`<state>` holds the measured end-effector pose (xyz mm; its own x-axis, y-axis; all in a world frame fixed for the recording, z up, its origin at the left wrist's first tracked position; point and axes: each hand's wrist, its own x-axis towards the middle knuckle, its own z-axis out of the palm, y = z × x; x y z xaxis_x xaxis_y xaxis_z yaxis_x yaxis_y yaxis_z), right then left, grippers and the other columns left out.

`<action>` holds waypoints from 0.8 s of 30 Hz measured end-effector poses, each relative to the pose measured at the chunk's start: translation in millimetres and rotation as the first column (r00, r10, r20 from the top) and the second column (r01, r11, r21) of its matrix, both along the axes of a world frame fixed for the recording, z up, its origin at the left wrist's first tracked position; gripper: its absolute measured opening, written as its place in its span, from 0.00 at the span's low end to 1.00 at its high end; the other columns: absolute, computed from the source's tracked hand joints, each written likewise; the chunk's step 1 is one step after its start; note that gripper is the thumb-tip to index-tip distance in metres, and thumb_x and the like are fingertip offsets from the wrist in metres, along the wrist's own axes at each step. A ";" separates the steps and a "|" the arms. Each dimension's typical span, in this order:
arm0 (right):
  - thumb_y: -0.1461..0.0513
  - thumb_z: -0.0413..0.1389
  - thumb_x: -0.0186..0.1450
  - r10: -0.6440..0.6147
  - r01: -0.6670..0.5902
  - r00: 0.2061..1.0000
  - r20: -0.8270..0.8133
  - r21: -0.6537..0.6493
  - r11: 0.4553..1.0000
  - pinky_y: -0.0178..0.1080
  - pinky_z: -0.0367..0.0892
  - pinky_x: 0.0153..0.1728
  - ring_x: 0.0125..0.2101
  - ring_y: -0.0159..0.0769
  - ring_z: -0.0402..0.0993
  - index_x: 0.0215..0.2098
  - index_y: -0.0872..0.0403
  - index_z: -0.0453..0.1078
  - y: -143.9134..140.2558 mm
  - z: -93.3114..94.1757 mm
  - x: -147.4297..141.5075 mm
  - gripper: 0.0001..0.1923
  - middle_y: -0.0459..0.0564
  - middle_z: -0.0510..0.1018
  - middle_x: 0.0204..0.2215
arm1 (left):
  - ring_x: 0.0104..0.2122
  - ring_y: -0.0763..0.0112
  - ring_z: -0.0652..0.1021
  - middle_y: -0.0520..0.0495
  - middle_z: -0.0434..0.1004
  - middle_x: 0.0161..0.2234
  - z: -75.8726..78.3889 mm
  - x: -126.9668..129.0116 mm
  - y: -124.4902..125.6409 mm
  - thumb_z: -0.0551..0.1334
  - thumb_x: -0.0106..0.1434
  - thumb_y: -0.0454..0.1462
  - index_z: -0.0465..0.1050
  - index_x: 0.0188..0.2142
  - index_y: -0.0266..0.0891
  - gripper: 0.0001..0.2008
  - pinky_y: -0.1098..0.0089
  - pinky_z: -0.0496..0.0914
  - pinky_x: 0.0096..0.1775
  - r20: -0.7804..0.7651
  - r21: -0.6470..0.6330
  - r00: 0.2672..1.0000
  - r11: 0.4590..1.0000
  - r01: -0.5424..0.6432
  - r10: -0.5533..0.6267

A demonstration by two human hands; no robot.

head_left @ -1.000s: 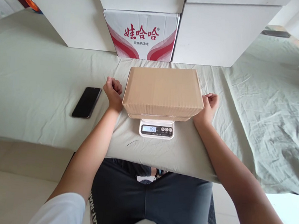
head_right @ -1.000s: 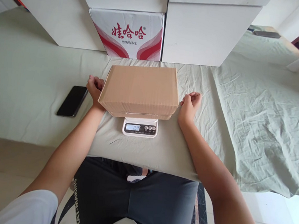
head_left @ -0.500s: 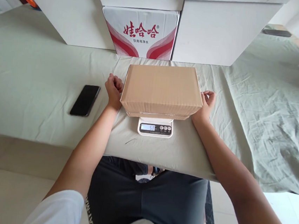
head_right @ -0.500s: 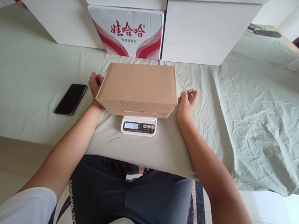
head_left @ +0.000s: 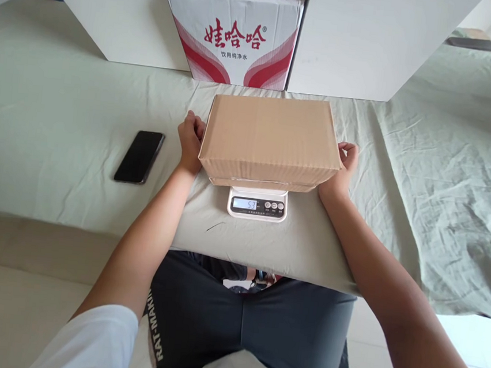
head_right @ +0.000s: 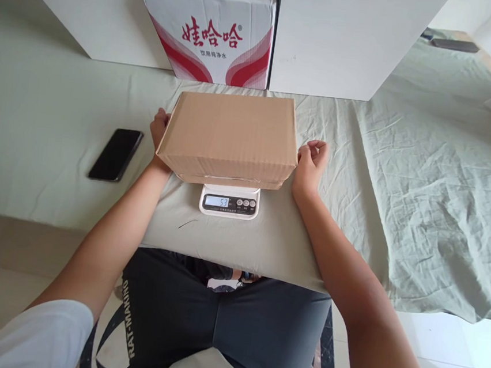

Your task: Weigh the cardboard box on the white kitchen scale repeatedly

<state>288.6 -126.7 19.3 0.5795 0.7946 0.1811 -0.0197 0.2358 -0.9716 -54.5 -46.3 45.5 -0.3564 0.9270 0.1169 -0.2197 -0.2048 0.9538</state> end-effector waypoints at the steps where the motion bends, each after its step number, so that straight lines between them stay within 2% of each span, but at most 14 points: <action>1: 0.53 0.71 0.70 0.003 -0.003 1.000 0.013 -0.005 1.000 0.39 0.65 0.33 0.29 0.33 0.67 0.40 0.44 0.61 -0.9 0.5 -0.3 0.20 0.39 0.70 0.32 | 0.23 0.72 0.54 0.56 0.48 0.18 0.2 0.3 -0.2 0.44 0.93 0.40 0.50 0.22 0.46 0.35 0.58 0.50 0.32 0.009 -0.004 1.000 1.000 0.004 -0.004; 6: 0.55 0.70 0.70 -0.042 0.040 0.997 0.066 0.032 0.999 0.42 0.70 0.39 0.35 0.36 0.70 0.39 0.44 0.64 -4.2 5.8 -6.4 0.17 0.42 0.71 0.35 | 0.23 0.73 0.51 0.57 0.48 0.18 0.8 1.2 -1.5 0.48 0.92 0.37 0.48 0.23 0.46 0.34 0.60 0.49 0.30 0.047 0.006 0.999 1.000 0.011 -0.011; 10: 0.62 0.67 0.69 -0.048 0.045 0.997 0.061 0.049 0.998 0.42 0.67 0.40 0.36 0.36 0.68 0.39 0.45 0.64 -5.3 9.5 -9.4 0.14 0.42 0.70 0.35 | 0.24 0.75 0.51 0.59 0.48 0.18 -3.4 -0.4 -0.8 0.51 0.91 0.34 0.46 0.25 0.47 0.33 0.60 0.50 0.30 0.001 0.038 1.000 0.999 0.014 -0.014; 15: 0.55 0.67 0.72 -0.021 0.020 0.999 0.040 0.022 1.000 0.42 0.64 0.38 0.34 0.36 0.65 0.41 0.44 0.63 -7.6 8.9 -9.5 0.15 0.41 0.70 0.34 | 0.25 0.74 0.53 0.58 0.46 0.22 -16.4 -6.9 6.4 0.53 0.91 0.35 0.48 0.26 0.48 0.31 0.60 0.52 0.34 -0.142 0.065 0.990 0.997 0.029 -0.020; 19: 0.51 0.68 0.72 -0.002 0.003 1.000 0.024 -0.002 1.000 0.42 0.64 0.38 0.32 0.36 0.64 0.43 0.43 0.62 -7.2 6.3 -8.8 0.18 0.40 0.71 0.34 | 0.26 0.73 0.53 0.57 0.45 0.23 -20.0 -8.4 9.0 0.53 0.91 0.35 0.46 0.27 0.48 0.30 0.60 0.51 0.36 -0.154 0.043 0.988 0.999 0.028 -0.021; 24: 0.57 0.66 0.73 0.005 -0.005 1.000 0.022 -0.007 1.000 0.42 0.62 0.36 0.31 0.35 0.65 0.42 0.44 0.62 -5.8 8.0 -8.9 0.15 0.39 0.71 0.32 | 0.27 0.73 0.53 0.57 0.47 0.21 -17.4 -7.7 6.8 0.54 0.90 0.34 0.48 0.26 0.47 0.31 0.59 0.51 0.35 -0.131 0.051 0.991 0.998 0.024 -0.017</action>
